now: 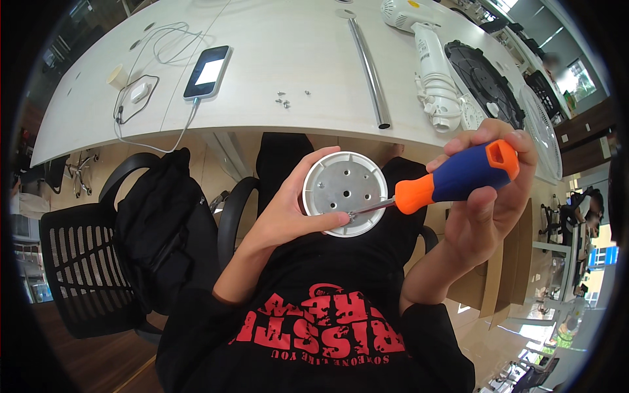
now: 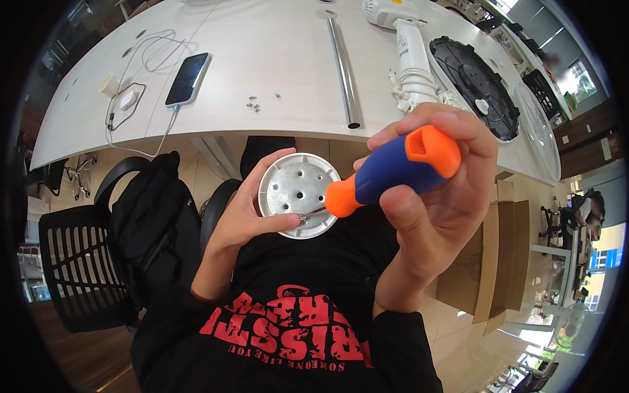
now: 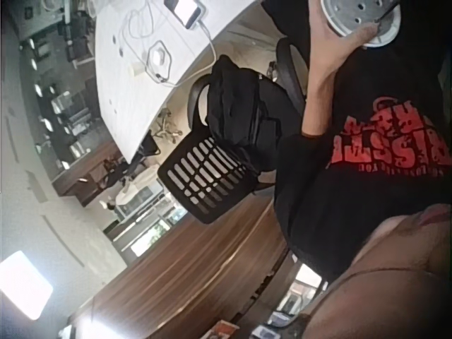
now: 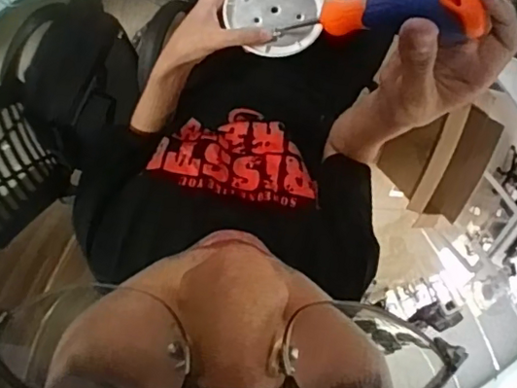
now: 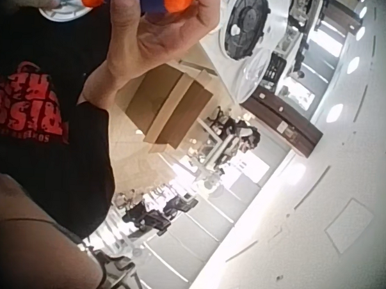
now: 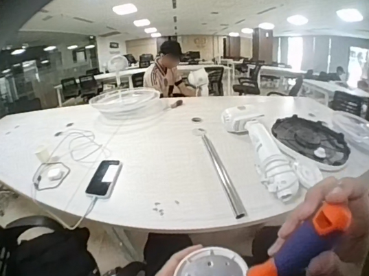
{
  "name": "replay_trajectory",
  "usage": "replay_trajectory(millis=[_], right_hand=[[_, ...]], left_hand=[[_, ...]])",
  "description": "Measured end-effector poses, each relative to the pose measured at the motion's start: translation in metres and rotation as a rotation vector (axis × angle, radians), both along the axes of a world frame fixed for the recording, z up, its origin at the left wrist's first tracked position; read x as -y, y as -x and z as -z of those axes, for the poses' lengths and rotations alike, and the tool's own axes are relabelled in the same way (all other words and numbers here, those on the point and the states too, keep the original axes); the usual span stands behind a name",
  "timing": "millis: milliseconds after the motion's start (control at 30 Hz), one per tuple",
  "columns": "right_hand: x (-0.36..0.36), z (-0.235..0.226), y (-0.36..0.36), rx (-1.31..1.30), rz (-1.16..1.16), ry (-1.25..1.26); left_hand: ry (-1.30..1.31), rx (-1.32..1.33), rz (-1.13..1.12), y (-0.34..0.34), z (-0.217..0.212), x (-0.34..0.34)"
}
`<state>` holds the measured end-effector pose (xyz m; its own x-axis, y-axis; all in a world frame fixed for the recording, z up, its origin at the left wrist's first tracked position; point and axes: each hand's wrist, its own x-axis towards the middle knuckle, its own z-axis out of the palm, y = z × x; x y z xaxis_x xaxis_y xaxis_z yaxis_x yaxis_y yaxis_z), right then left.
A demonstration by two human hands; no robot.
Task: The recorder is assembling the base and stand of an electric fan using a screwdriver.
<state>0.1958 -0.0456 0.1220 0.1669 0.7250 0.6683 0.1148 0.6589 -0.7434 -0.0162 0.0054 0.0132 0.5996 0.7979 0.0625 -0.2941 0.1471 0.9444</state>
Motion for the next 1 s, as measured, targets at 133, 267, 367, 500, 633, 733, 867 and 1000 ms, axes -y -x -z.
replay_trajectory(millis=[133, 267, 367, 500, 633, 733, 867, 1000], right_hand=[[0.001, -0.002, 0.001, 0.003, 0.014, 0.002], [0.003, -0.003, 0.001, 0.016, 0.017, -0.006], [0.002, -0.004, 0.005, 0.021, 0.039, -0.005], [0.001, -0.005, 0.010, 0.033, 0.034, -0.013], [-0.002, -0.006, 0.013, 0.106, 0.027, -0.071], [-0.010, -0.006, 0.016, 0.197, 0.003, -0.180], [-0.021, -0.004, 0.014, 0.422, -0.039, -0.367], [-0.022, -0.009, 0.016, 0.409, -0.135, -0.352]], left_hand=[[0.014, 0.007, -0.006, -0.001, 0.000, 0.000], [0.015, 0.016, -0.007, -0.002, 0.001, 0.001], [0.012, 0.015, -0.009, -0.002, 0.001, 0.000], [0.013, 0.011, -0.016, -0.001, 0.001, 0.001], [0.023, -0.004, -0.016, 0.000, -0.001, 0.001], [-0.057, -0.023, -0.026, -0.001, 0.004, -0.002], [0.046, 0.006, -0.003, 0.001, -0.002, 0.001], [0.032, 0.026, -0.012, -0.001, -0.001, 0.001]])
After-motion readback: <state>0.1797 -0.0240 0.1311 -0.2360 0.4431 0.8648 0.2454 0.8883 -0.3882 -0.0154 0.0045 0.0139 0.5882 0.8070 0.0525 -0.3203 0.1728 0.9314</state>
